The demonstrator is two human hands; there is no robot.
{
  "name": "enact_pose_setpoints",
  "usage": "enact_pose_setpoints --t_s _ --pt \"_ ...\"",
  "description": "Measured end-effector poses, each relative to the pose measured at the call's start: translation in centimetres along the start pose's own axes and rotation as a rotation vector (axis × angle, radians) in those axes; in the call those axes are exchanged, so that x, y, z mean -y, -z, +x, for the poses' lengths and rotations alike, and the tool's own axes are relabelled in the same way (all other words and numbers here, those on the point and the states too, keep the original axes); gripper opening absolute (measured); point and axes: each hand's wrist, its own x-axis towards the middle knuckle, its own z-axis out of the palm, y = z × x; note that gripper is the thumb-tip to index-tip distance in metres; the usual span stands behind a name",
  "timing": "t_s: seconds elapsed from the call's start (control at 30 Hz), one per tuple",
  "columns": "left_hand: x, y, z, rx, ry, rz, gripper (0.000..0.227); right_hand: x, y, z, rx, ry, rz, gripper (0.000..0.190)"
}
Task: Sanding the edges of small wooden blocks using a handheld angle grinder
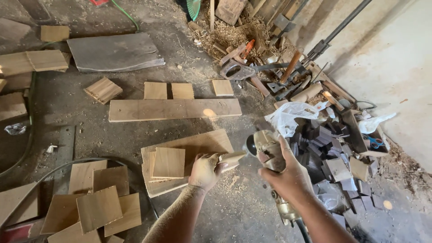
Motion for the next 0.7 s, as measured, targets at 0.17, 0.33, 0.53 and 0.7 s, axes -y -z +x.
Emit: enact_pose_setpoints --t_s 0.17,0.33,0.53,0.7 --pt "0.8 -1.3 -0.4 0.029 0.041 0.001 0.019 1.1 -0.4 -1.8 -0.023 -0.051 -0.107 0.112" --pt "3.1 -4.5 -0.5 -0.173 -0.101 -0.04 0.026 3.4 -1.8 -4.1 -0.01 -0.019 -0.029 0.104" --pt "2.1 -3.4 -0.5 -0.184 -0.149 -0.085 0.022 3.4 -2.7 -4.3 0.03 0.005 -0.093 0.102" --pt "2.5 -4.3 -0.5 -0.188 -0.15 -0.058 0.021 3.1 -2.4 -4.2 0.006 0.059 -0.034 0.097"
